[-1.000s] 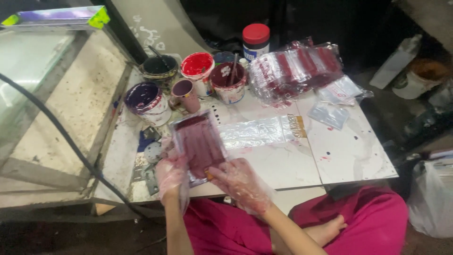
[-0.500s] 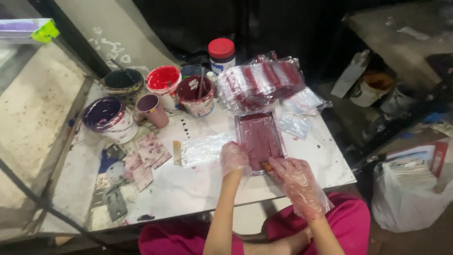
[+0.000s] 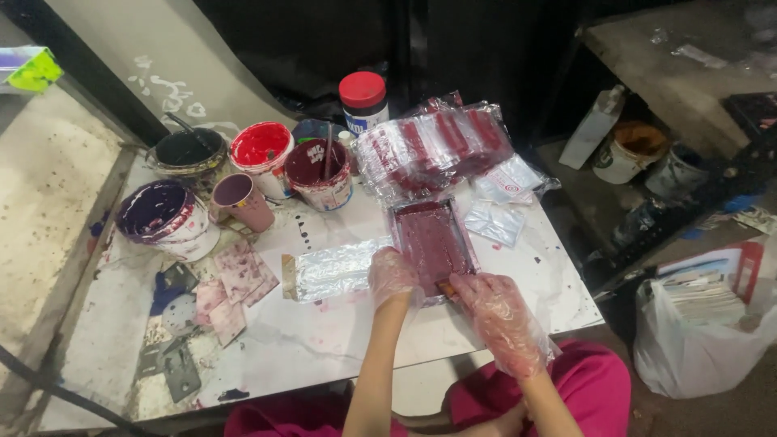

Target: Manually applying red ink to fabric sleeves using a screen printing technique and stacking the finished products.

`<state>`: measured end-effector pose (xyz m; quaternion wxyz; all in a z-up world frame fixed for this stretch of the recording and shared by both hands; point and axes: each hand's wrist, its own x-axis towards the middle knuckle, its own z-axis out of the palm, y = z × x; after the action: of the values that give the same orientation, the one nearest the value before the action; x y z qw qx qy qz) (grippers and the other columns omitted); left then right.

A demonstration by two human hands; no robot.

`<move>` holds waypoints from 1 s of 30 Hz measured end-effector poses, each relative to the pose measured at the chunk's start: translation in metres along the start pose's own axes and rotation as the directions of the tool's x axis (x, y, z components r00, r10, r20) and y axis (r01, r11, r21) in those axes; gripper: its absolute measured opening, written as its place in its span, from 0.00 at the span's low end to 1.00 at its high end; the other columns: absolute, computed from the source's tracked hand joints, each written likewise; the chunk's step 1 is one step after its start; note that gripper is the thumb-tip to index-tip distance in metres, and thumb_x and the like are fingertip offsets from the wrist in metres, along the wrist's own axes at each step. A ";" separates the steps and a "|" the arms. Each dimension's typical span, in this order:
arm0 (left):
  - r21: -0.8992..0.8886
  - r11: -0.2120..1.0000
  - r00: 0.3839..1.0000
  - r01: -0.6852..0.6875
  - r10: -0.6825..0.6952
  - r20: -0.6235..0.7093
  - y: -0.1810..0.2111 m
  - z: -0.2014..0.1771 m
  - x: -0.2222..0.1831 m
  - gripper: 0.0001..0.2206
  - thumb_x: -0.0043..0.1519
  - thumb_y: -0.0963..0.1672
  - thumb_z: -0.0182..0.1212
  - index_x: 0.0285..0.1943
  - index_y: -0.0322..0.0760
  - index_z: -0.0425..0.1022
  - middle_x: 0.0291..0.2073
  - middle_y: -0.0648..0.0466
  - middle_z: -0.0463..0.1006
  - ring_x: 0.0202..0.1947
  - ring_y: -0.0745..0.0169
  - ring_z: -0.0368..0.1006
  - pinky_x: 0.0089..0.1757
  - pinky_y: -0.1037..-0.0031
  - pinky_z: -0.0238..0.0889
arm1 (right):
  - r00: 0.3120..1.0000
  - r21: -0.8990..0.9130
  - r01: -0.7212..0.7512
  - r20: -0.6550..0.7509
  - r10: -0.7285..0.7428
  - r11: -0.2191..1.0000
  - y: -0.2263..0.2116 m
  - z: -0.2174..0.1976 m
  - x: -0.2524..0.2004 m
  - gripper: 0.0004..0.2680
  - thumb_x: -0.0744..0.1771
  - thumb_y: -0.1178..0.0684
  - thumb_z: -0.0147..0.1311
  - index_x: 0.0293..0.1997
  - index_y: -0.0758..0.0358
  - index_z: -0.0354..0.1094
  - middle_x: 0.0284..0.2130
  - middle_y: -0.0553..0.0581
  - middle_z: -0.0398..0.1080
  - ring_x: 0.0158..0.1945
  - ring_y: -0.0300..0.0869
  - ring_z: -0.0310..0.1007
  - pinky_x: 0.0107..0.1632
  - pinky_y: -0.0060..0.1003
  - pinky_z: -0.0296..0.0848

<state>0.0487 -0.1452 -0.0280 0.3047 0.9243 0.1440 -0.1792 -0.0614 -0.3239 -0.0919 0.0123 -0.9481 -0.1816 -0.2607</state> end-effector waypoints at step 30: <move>-0.104 0.993 0.996 -0.052 0.043 -0.082 -0.033 0.035 0.049 0.13 0.58 0.44 0.61 0.43 0.29 0.84 0.38 0.37 0.83 0.49 0.34 0.79 0.46 0.53 0.76 | 0.871 -0.060 -0.459 0.165 0.462 0.887 0.058 0.008 0.048 0.12 0.70 0.39 0.47 0.56 0.37 0.74 0.41 0.52 0.79 0.46 0.50 0.80 0.49 0.48 0.77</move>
<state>0.0721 -0.1334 -0.0917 0.3516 0.9164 0.1433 -0.1268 0.0013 -0.3605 -0.0707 0.0491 -0.9832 0.0512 -0.1680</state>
